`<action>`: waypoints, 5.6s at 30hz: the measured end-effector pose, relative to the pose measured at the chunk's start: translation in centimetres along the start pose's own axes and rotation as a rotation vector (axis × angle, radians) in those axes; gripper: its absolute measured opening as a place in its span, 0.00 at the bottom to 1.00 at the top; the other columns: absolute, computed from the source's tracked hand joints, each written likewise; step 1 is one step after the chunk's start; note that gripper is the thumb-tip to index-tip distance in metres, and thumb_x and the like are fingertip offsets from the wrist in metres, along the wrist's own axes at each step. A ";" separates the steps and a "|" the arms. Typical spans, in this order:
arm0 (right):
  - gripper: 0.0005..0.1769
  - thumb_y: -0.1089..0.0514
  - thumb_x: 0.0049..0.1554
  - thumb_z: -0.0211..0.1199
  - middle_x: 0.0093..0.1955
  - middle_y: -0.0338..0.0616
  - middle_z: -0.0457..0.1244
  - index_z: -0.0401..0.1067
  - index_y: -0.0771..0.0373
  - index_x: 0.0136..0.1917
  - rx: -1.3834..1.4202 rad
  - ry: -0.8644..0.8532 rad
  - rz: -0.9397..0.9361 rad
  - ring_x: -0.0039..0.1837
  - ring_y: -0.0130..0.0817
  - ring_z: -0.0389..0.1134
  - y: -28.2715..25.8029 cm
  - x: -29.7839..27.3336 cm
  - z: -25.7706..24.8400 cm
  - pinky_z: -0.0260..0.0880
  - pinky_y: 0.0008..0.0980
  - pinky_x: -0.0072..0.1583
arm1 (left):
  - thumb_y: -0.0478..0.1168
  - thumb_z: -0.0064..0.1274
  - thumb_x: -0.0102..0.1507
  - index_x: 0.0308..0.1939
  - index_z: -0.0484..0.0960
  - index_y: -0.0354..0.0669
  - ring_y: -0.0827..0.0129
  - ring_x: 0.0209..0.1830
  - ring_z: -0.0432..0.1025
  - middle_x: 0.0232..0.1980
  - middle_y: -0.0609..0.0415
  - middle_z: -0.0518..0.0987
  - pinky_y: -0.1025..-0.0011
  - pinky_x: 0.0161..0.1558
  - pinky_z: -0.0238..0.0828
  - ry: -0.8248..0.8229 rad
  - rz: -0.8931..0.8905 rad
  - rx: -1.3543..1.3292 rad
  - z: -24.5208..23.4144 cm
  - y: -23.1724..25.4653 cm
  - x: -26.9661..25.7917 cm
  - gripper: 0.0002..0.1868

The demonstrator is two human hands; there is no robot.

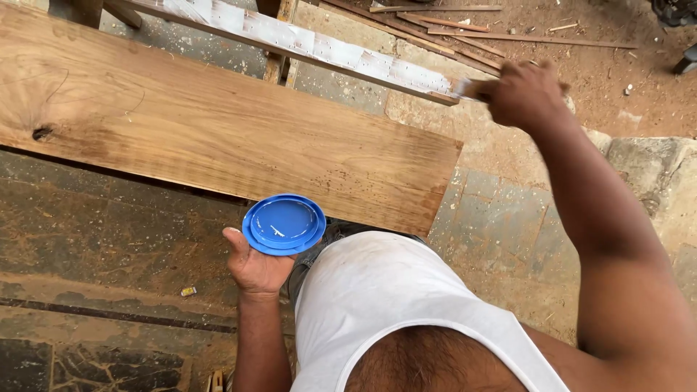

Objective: The recorder applies white wood glue to several pieces of lumber and joins them together.

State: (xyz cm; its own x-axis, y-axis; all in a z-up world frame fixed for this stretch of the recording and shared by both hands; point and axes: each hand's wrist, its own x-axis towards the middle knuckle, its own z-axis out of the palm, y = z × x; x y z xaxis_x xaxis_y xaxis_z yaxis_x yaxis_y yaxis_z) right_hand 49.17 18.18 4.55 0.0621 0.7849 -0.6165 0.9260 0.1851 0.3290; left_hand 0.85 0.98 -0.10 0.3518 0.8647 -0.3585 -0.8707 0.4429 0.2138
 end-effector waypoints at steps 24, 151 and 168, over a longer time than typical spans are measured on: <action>0.18 0.42 0.70 0.50 0.51 0.52 0.66 0.72 0.44 0.67 0.436 -0.024 0.014 0.42 0.37 0.67 -8.4 1.0 -4.2 0.74 0.37 0.42 | 0.71 0.51 0.64 0.73 0.66 0.33 0.43 0.70 0.67 0.71 0.37 0.70 0.30 0.66 0.64 -0.008 -0.077 0.058 0.4 -0.2 1.0 0.49; 0.23 0.40 0.59 0.61 0.54 0.52 0.64 0.73 0.54 0.60 0.884 0.227 0.223 0.49 0.46 0.69 -34.7 8.5 -20.1 0.75 0.46 0.48 | 0.71 0.51 0.63 0.72 0.66 0.35 0.43 0.70 0.66 0.71 0.37 0.70 0.27 0.65 0.63 0.014 -0.109 0.074 -3.0 25.3 3.0 0.48; 0.23 0.41 0.56 0.63 0.53 0.55 0.67 0.77 0.57 0.57 0.812 0.341 0.189 0.55 0.52 0.70 -38.5 10.3 -22.3 0.71 0.53 0.55 | 0.71 0.52 0.62 0.73 0.65 0.36 0.43 0.70 0.66 0.71 0.39 0.70 0.31 0.65 0.63 0.012 -0.119 0.061 -4.4 31.9 5.2 0.49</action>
State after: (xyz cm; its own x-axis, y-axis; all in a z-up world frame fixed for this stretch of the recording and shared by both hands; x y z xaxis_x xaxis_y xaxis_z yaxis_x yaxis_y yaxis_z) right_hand 5.86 32.30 1.45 0.2458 0.9166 -0.3153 0.8976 -0.3381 -0.2830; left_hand -26.62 18.51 0.83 0.4466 0.8027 -0.3953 -0.8008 0.5557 0.2236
